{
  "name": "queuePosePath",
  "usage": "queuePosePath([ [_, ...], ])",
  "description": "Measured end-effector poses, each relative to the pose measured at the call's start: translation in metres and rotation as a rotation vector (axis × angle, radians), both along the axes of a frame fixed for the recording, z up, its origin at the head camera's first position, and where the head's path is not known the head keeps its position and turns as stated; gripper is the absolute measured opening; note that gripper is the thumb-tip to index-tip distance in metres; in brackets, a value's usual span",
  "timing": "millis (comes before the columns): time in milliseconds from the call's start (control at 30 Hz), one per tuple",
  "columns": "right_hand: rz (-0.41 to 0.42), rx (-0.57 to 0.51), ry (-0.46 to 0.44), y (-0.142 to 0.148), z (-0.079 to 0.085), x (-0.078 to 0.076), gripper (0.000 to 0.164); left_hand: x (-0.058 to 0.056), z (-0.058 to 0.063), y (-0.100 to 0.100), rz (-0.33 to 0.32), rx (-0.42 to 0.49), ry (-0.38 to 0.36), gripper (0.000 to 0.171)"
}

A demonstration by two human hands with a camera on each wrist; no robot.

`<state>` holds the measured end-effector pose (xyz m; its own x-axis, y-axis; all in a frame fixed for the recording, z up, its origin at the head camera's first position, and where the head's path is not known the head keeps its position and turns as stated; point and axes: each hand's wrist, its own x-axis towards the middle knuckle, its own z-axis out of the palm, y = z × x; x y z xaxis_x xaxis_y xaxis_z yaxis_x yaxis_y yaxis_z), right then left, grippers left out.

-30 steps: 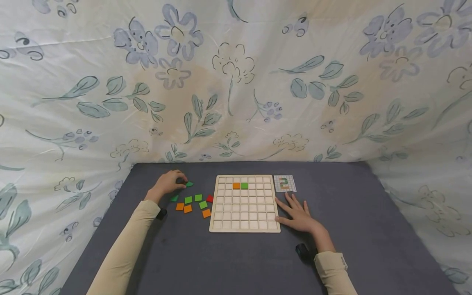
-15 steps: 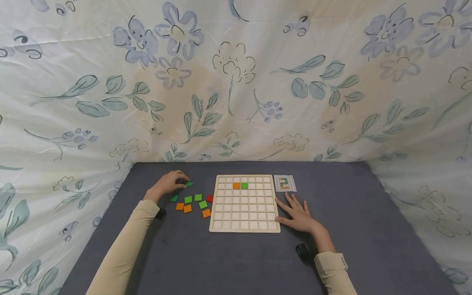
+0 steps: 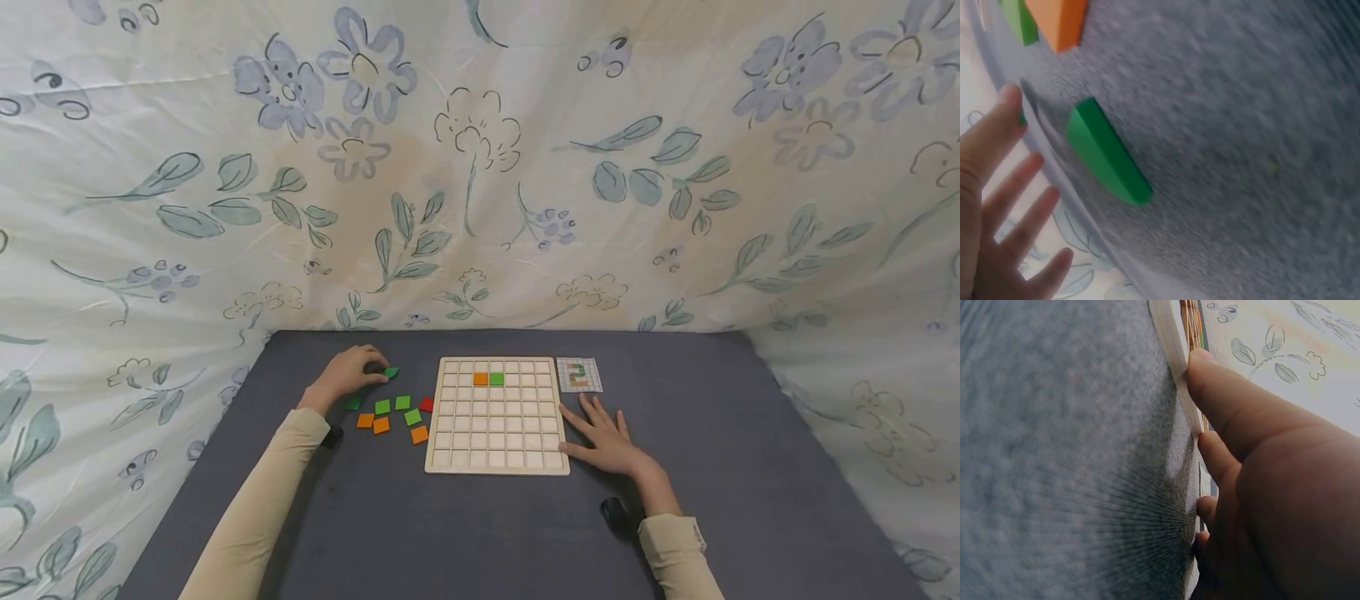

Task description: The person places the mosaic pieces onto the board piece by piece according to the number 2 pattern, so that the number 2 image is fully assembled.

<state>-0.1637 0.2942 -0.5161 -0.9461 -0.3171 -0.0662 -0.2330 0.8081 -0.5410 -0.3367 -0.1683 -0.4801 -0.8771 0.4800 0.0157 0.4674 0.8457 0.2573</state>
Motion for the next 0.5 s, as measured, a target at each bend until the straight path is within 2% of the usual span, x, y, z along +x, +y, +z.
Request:
queuePosePath([
  [500,-0.003,-0.002,-0.007,-0.001,0.001,0.001,0.071,0.002,0.003,0.026,-0.013,0.009,0.05,0.029],
])
